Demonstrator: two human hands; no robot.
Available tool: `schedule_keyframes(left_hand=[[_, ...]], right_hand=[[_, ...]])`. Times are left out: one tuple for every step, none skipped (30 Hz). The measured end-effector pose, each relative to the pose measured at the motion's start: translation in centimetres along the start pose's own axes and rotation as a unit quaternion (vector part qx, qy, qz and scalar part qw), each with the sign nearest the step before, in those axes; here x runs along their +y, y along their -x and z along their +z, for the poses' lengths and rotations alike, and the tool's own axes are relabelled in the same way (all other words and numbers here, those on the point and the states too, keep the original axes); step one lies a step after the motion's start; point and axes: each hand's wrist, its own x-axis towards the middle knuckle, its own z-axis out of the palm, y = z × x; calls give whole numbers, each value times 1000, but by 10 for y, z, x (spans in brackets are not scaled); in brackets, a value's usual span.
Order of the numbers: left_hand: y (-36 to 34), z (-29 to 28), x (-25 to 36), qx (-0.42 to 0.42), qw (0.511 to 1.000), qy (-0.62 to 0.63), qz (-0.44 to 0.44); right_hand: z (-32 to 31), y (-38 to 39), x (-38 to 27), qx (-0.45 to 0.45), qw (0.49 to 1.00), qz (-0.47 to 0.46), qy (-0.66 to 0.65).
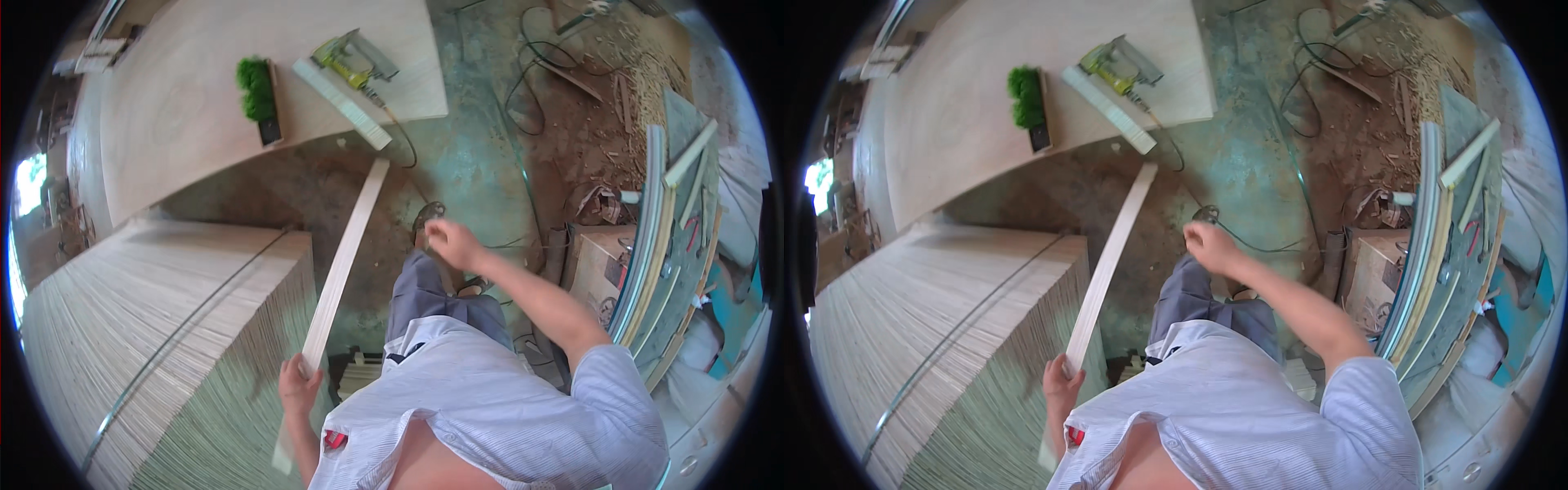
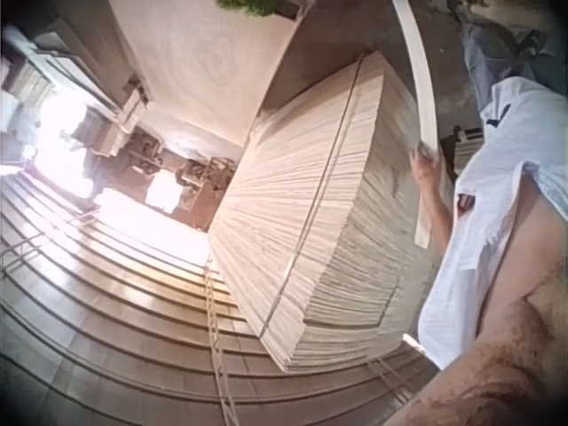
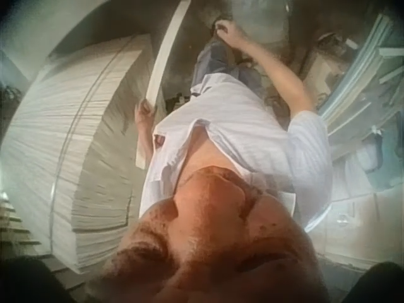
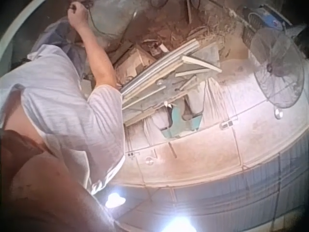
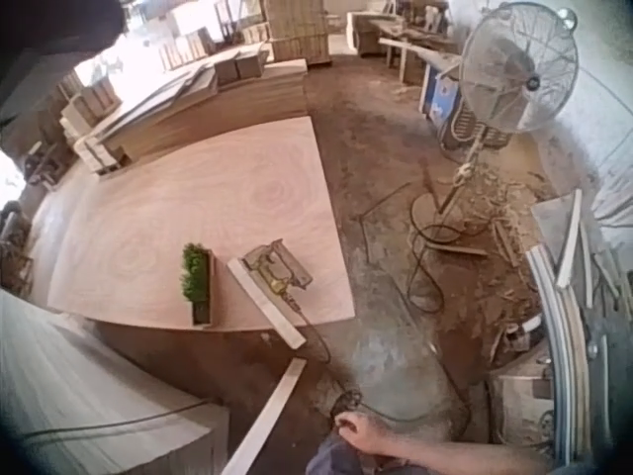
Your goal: Measuring and cutting wooden slats using a table saw.
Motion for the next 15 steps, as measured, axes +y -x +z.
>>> schedule_keyframes(left_hand=[[-3, -22, 10, -36, 999, -6, -19], [-2, -47, 26, -75, 996, -15, -39], [-1, -67, 45, -70, 994, -83, -25], [1, -83, 54, -62, 991, -120, 22], [5, -100, 64, -58, 983, -159, 66], [2, -116, 79, -78, 983, -148, 75], [1, -125, 98, -50, 972, -164, 161], [4, -137, 125, -22, 954, -181, 237], [-4, -155, 184, -133, 959, -191, 161], [-2, -171, 230, -147, 944, -206, 213], [-1, -179, 262, -153, 926, -218, 269], [-3, -181, 279, -136, 895, -243, 347], [-4, -180, 294, -112, 857, -270, 424], [-3, -179, 311, -126, 836, -311, 434], [1, -182, 327, -136, 811, -353, 445]], right_hand=[[6, 26, 5, 3, 999, 23, -26], [12, 47, 9, 4, 997, 49, -55], [11, 60, -1, 10, 997, 50, -64], [8, 74, -21, -15, 999, 16, -44], [13, 88, -32, -41, 999, -16, -26], [22, 90, -28, -25, 988, -143, 54], [24, 99, -41, -6, 977, -187, 100], [22, 108, -64, 5, 962, -236, 138], [16, 114, -78, 38, 942, -284, 176], [9, 121, -95, 58, 935, -301, 178], [4, 133, -107, 61, 938, -303, 157], [-3, 136, -112, 68, 937, -311, 142], [-6, 143, -113, 70, 947, -284, 133], [-4, 152, -105, 61, 955, -260, 128], [0, 159, -100, 57, 961, -238, 125]])
